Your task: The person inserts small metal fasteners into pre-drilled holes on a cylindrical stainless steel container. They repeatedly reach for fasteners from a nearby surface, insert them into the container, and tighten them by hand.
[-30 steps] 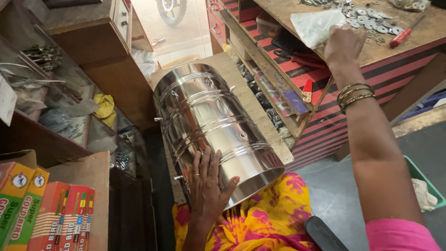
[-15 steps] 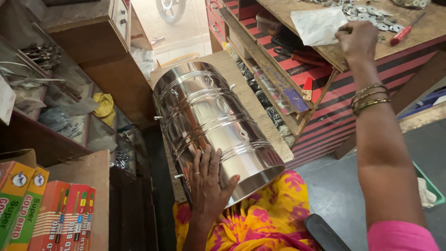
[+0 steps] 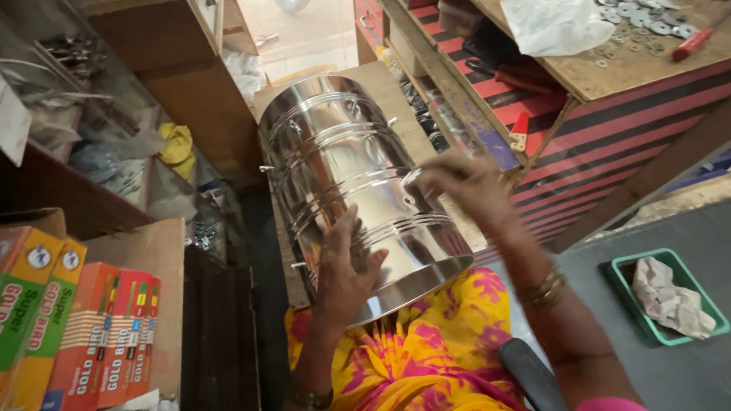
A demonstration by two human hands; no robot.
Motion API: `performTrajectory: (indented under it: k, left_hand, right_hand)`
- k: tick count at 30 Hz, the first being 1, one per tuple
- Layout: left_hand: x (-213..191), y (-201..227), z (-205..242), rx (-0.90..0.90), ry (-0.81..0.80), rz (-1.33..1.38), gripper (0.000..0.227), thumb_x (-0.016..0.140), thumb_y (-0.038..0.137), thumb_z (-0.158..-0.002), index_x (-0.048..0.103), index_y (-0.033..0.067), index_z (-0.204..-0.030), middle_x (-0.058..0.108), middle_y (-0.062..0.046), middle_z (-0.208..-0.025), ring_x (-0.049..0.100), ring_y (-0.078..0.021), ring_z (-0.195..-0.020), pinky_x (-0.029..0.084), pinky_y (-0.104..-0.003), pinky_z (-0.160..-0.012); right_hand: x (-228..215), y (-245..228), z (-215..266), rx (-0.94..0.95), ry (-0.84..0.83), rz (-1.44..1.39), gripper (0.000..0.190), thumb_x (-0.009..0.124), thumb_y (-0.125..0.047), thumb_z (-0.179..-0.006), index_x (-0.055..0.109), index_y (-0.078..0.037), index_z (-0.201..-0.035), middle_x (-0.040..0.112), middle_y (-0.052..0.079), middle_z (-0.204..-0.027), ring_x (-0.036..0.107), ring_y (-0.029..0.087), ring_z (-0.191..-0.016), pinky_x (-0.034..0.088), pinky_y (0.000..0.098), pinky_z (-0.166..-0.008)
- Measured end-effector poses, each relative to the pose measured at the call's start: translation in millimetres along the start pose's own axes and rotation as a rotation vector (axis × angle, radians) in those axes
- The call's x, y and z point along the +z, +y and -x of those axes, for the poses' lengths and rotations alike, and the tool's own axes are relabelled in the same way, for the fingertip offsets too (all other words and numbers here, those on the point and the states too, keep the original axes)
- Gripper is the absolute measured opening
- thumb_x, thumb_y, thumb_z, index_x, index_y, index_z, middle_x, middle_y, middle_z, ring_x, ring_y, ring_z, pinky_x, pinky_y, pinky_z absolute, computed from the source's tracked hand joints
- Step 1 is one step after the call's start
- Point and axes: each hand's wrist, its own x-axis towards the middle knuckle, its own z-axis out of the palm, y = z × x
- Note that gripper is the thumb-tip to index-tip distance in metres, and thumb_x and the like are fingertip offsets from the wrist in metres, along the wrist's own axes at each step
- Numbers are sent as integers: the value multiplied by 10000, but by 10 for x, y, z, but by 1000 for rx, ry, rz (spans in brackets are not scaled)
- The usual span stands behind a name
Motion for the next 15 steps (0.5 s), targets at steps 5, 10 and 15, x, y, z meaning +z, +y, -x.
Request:
performTrajectory:
  k: [5,10,15]
  left_hand:
    - [-21,-82,-191,238,152,181,485,800,130,-904,602,42,-1338,657,-138,-1259,718,-232,-1094,608,-338,-896]
    - [-24,-150,-210,86,187,276,260,785,122,-904,724,30,-1139,732,-89,-1005,738,-163,-884,598,-294,-757]
    - [-45,-220,-177,54,178,267,203,789,74,-906,738,2,-1089,732,-93,-936,716,-142,-816,569,-282,-711]
  right_hand:
    - [687,117,195,91,-245,-173,146,721,-75,-933,738,5,-1054,724,11,-862,658,56,-746,562,220,-664]
    - [813,238,235,166,-207,-135,131,718,-80,-933,723,14,-1025,712,21,-844,654,63,-754,551,215,-668]
    - [743,150,281,-8,-271,-46,145,701,-80,-960,727,40,-1037,705,48,-954,657,82,-881,546,234,-766]
